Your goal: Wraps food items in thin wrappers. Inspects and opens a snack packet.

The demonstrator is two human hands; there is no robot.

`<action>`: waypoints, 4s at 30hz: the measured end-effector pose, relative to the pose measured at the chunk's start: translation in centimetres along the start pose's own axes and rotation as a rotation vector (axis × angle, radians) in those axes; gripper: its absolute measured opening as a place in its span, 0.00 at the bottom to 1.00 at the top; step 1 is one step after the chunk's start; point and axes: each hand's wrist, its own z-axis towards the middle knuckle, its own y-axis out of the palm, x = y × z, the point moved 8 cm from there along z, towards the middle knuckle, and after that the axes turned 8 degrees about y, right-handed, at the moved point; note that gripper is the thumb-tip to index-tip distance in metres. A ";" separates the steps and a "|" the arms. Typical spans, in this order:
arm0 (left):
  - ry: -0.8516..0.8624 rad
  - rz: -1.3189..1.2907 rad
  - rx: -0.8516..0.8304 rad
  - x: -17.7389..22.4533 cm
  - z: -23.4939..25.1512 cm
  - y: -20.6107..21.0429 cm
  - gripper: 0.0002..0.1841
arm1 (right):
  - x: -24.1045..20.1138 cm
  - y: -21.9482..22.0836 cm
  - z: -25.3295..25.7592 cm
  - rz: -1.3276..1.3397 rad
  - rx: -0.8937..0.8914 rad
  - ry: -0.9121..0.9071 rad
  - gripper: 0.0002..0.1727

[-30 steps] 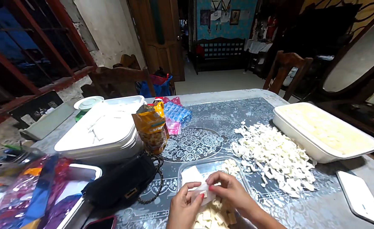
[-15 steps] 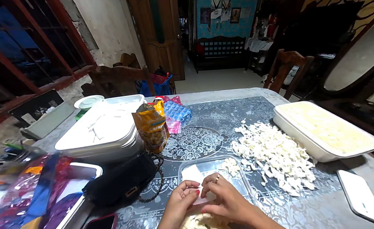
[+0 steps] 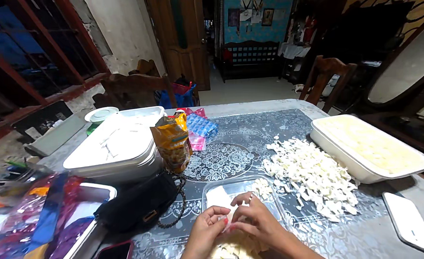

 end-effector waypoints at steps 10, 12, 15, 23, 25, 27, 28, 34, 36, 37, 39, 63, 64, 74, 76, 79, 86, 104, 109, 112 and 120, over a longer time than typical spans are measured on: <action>0.307 0.332 0.024 1.9 -0.4 -0.3 0.05 | 3.5 -0.2 -0.2 0.282 -0.174 0.551 0.13; 0.245 0.168 0.035 1.7 -0.2 -0.5 0.10 | 3.2 -0.2 -0.1 0.201 -0.145 0.532 0.10; 0.275 0.002 0.105 1.4 0.0 -1.0 0.15 | 0.8 0.9 -0.2 0.121 -0.187 0.352 0.11; 0.355 0.141 -0.074 1.9 -0.5 0.6 0.14 | 1.9 -0.2 0.1 0.277 -0.041 0.346 0.11; 0.368 0.140 -0.030 2.2 -0.3 0.1 0.14 | 1.4 0.0 0.1 0.155 -0.084 0.298 0.11; 0.361 0.151 0.027 2.4 -0.1 -0.6 0.12 | -0.1 0.6 0.0 0.007 -0.076 0.104 0.09; 0.356 0.196 0.041 2.5 -0.1 -0.8 0.10 | -1.0 1.0 -0.2 -0.080 -0.041 -0.025 0.07; 0.490 1.028 -0.174 2.0 -1.3 1.5 0.13 | -2.7 -1.2 -1.0 -0.672 0.412 -0.276 0.10; 0.415 1.173 -0.273 0.9 -1.6 2.3 0.15 | -1.4 -4.7 -0.4 -0.825 0.565 -0.109 0.09; 0.403 1.218 -0.292 0.6 -1.7 2.6 0.14 | -0.5 -6.5 0.0 -0.887 0.608 -0.021 0.08; 0.430 1.267 -0.275 0.5 -2.0 2.9 0.12 | 1.5 -9.1 0.4 -0.938 0.611 0.136 0.04; 0.273 0.406 0.009 0.8 -0.3 -0.2 0.10 | 2.3 0.5 -0.2 0.314 -0.197 0.566 0.10; 0.254 0.366 0.001 0.7 -0.5 0.2 0.11 | 2.1 0.7 -0.3 0.256 -0.182 0.536 0.11; 0.320 0.358 -0.059 1.3 -0.6 0.4 0.06 | 2.2 0.2 -0.1 0.452 -0.037 0.462 0.11; 0.292 0.320 -0.071 0.9 -0.4 0.3 0.05 | 1.4 1.0 -0.3 0.266 -0.059 0.322 0.11; 0.169 0.176 -0.060 0.4 0.0 -0.1 0.06 | -0.1 1.3 -0.3 0.015 -0.055 0.038 0.09; 0.082 0.063 -0.034 1.0 -0.1 0.0 0.08 | 1.2 -0.2 -0.1 0.198 0.035 0.222 0.09; 0.290 0.046 -0.035 1.2 -0.1 -0.1 0.11 | 1.3 0.3 -0.2 0.460 -0.020 0.275 0.09; 0.348 0.083 -0.039 1.9 0.0 -0.5 0.09 | 0.5 0.4 -0.2 0.088 -0.066 0.186 0.10; 0.365 0.332 0.036 2.3 0.1 -1.1 0.04 | -2.0 1.5 -0.8 -0.212 0.046 -0.175 0.07; 0.371 1.264 -0.344 0.4 -2.2 3.0 0.14 | 0.1 -6.7 0.1 -0.883 0.555 0.033 0.06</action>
